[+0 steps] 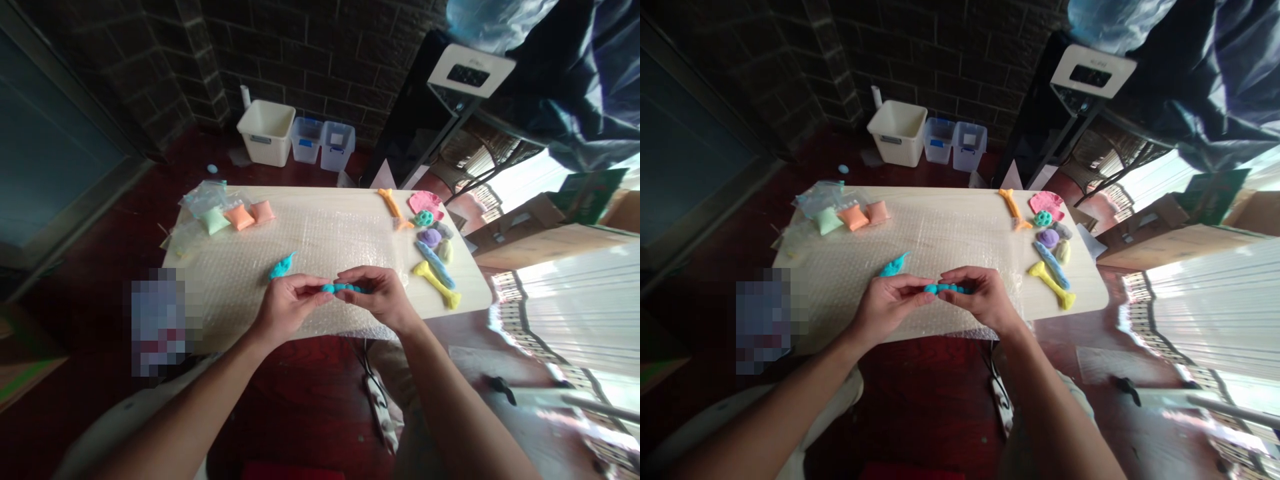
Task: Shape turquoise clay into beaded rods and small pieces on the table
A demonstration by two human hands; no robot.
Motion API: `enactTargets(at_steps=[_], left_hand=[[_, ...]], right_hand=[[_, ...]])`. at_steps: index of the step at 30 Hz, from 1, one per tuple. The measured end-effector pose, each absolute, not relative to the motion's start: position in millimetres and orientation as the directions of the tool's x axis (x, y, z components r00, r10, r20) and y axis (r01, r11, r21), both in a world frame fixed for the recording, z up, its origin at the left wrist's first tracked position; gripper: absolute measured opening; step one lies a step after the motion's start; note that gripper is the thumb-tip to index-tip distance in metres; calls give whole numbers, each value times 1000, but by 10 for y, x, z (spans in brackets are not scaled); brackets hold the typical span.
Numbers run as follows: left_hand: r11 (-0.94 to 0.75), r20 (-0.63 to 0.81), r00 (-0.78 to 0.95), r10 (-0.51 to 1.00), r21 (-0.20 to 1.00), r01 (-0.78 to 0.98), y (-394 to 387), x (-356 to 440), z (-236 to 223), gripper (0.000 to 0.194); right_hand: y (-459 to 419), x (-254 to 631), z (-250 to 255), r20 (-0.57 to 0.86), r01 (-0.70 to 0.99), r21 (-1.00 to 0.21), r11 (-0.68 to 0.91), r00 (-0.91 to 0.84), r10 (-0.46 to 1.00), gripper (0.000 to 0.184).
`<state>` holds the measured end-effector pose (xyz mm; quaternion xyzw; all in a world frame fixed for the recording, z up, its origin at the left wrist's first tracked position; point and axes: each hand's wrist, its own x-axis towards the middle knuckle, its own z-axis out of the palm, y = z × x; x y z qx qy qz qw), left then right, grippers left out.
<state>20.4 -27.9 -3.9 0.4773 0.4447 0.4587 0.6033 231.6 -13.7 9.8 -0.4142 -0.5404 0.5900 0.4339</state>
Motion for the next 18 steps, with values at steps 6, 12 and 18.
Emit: enactTargets(at_steps=[6,12,18], left_hand=[[128,-92,224,970,980,-155,-269,200,-95,34],[146,-100,247,964,974,-174,-276,222,-107,28],[194,-150,242,959,966,-169,-301,214,-104,26]], right_hand=[[-139,2334,88,-44,0,-999,-46,-278,959,26],[-155,2319,95,-30,25,-999,-23,-329,944,22],[-171,2310,96,-5,77,-997,24,-352,936,20]])
